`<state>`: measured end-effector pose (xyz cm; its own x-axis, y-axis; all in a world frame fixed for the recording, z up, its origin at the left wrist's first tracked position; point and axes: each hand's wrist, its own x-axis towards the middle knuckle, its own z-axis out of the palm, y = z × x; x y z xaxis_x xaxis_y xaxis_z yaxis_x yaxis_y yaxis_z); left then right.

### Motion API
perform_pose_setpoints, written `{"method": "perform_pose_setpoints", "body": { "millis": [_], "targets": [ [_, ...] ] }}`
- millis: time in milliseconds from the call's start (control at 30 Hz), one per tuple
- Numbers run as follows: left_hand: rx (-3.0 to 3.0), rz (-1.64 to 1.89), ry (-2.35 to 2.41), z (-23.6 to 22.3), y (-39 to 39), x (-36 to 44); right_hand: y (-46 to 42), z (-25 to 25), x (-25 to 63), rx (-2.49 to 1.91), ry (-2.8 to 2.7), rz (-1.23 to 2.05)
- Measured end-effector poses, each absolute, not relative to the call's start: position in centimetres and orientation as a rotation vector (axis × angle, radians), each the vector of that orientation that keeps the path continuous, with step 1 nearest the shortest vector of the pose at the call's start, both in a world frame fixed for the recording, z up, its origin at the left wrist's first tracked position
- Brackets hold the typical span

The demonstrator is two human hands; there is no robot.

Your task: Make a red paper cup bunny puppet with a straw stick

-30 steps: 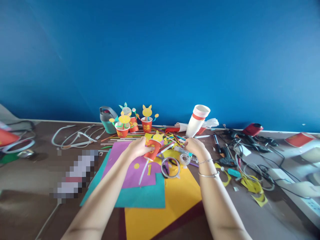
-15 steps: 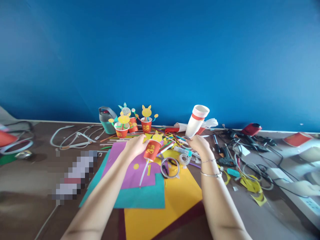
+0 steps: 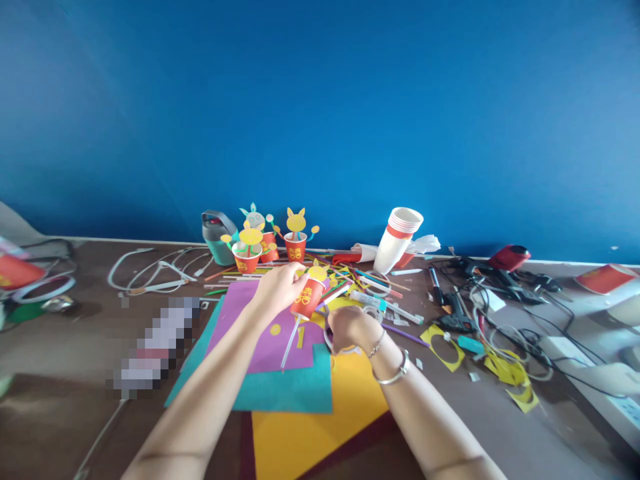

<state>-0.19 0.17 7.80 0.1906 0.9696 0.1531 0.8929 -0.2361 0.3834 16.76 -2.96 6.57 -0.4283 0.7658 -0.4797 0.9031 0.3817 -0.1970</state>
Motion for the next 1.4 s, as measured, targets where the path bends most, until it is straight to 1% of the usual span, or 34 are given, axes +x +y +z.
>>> {"method": "perform_pose_setpoints", "body": {
  "millis": [100,200,233,267,300,433,533,667,767,833,933,1033,1200,1333,1400],
  "targets": [
    [2.252,0.678,1.688,7.7,0.2,-0.1,-2.8,7.0,17.4,1.535,2.344,-0.604],
    [2.215,0.900,1.461,7.4,0.1,0.1,-2.1,8.1,20.0,1.644,2.453,-0.660],
    [2.207,0.979,1.375,7.4,0.0,0.3,-1.9,8.5,20.8,1.693,2.612,-0.826],
    [2.204,1.054,1.294,7.4,-0.2,0.6,-1.7,8.8,21.5,1.711,2.667,-0.879],
    [2.209,1.120,1.221,7.4,-0.4,0.8,-1.6,9.0,22.0,1.740,2.753,-0.998],
    [2.246,1.283,1.057,7.5,-1.2,2.0,-1.8,9.2,22.1,1.692,3.026,-1.614],
    [2.294,1.335,0.987,7.3,-1.5,2.5,-2.0,9.1,21.4,1.532,3.129,-1.834],
    [2.270,1.383,0.974,7.0,-1.8,2.8,-2.1,8.9,21.0,1.536,3.166,-1.826],
    [2.146,1.377,1.015,7.3,-2.1,2.9,-2.1,8.8,21.0,1.532,3.177,-1.817],
    [2.012,1.366,1.032,7.5,-2.2,3.0,-2.1,8.9,21.0,1.466,3.153,-1.910],
    [1.844,1.331,1.039,7.5,-2.2,3.1,-2.2,9.1,20.9,1.374,3.038,-2.133],
    [1.932,1.308,1.045,7.2,-1.8,2.9,-2.3,9.2,20.7,1.360,2.903,-2.253],
    [2.331,1.230,1.081,6.9,-1.2,2.2,-2.7,9.3,20.7,1.375,2.832,-2.243],
    [2.271,1.210,1.173,7.2,-0.9,1.8,-2.8,9.5,21.2,1.538,2.817,-2.135],
    [2.190,1.195,1.167,7.2,-0.7,1.6,-2.7,9.6,21.5,1.528,2.866,-2.065]
  ]
}}
